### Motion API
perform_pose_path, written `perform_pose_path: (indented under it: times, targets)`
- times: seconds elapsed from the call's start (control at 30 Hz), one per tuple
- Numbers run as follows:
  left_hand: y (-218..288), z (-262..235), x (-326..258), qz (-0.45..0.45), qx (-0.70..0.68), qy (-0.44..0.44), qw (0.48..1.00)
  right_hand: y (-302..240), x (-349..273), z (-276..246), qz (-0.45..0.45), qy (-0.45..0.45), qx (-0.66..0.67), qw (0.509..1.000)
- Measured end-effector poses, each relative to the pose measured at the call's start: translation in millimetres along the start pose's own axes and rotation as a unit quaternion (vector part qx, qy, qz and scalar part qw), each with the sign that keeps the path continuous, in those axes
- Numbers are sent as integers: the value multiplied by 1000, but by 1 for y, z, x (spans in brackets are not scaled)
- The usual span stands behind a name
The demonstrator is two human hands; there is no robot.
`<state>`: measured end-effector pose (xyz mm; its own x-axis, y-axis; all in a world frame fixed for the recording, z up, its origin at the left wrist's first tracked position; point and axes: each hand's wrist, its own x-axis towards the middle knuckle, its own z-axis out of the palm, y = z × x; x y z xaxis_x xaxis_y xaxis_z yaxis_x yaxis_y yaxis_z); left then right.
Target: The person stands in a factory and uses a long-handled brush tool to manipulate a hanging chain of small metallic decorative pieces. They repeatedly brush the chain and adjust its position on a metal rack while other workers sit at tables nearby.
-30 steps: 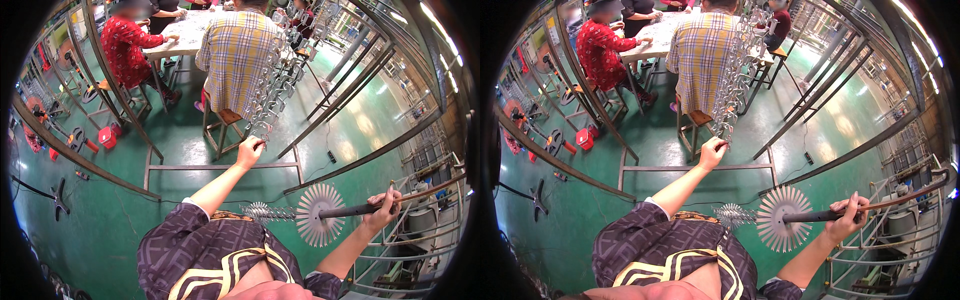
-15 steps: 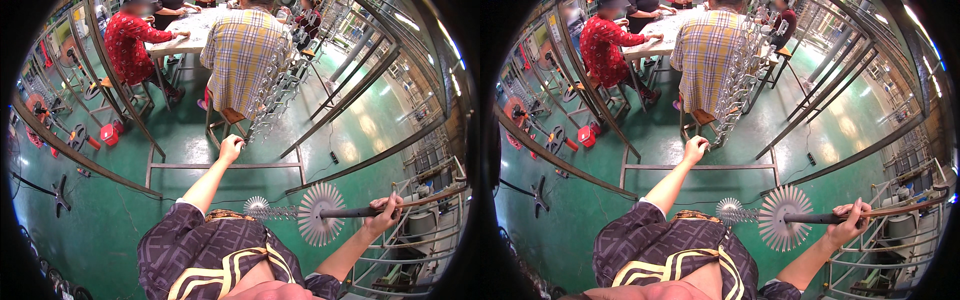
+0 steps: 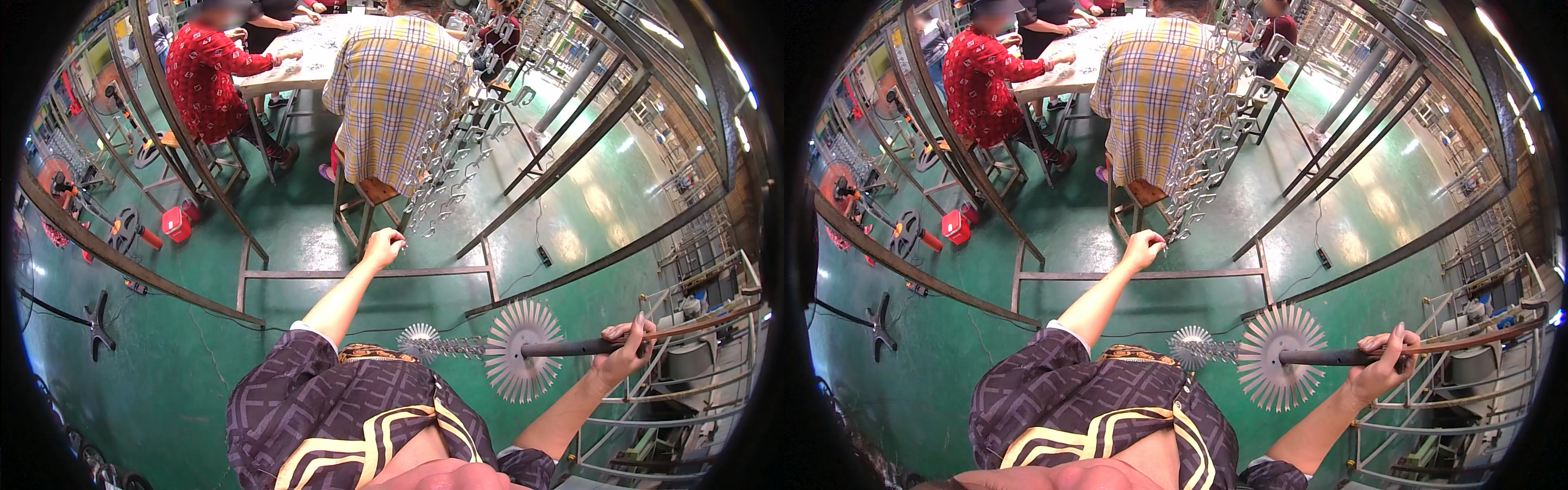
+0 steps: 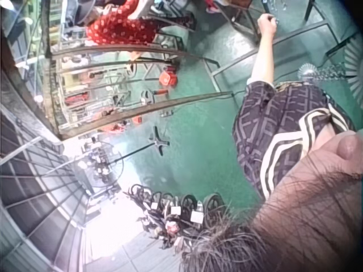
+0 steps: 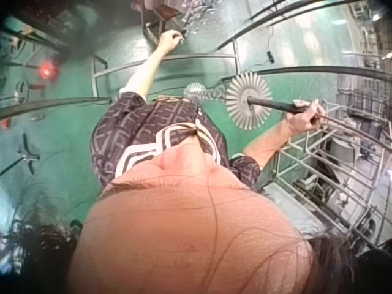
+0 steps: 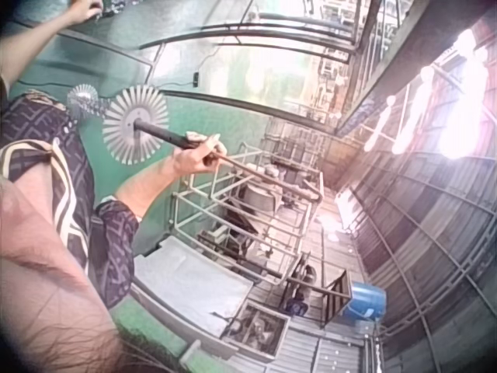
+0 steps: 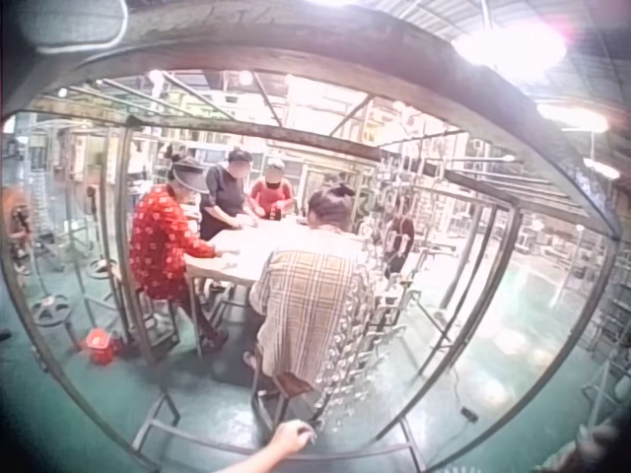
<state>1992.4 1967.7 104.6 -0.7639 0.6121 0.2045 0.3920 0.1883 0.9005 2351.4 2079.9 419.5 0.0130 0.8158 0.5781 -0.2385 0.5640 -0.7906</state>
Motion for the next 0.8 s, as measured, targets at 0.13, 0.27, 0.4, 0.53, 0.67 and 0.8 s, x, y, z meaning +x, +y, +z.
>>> perform_pose_path:
  times: [0.13, 0.27, 0.4, 0.53, 0.67, 0.8]
  targets:
    - [1, 7, 0, -10, -11, -21, 1000, -2, -2, 3, 2, 4, -13, 1000]
    - [3, 15, 3, -29, -23, -37, 999, -2, -3, 5, 3, 9, -16, 1000]
    - [4, 25, 5, -35, -20, -34, 999, -3, -2, 5, 8, 7, -13, 1000]
    - [9, 27, 6, -47, -4, -44, 998, -3, -2, 4, 10, 2, -14, 1000]
    - [21, 1, 13, -28, 102, -91, 990, -5, -1, 0, 9, 16, -7, 1000]
    - [106, -77, 54, 145, 50, 116, 981, -6, 0, -1, 11, 23, -8, 1000]
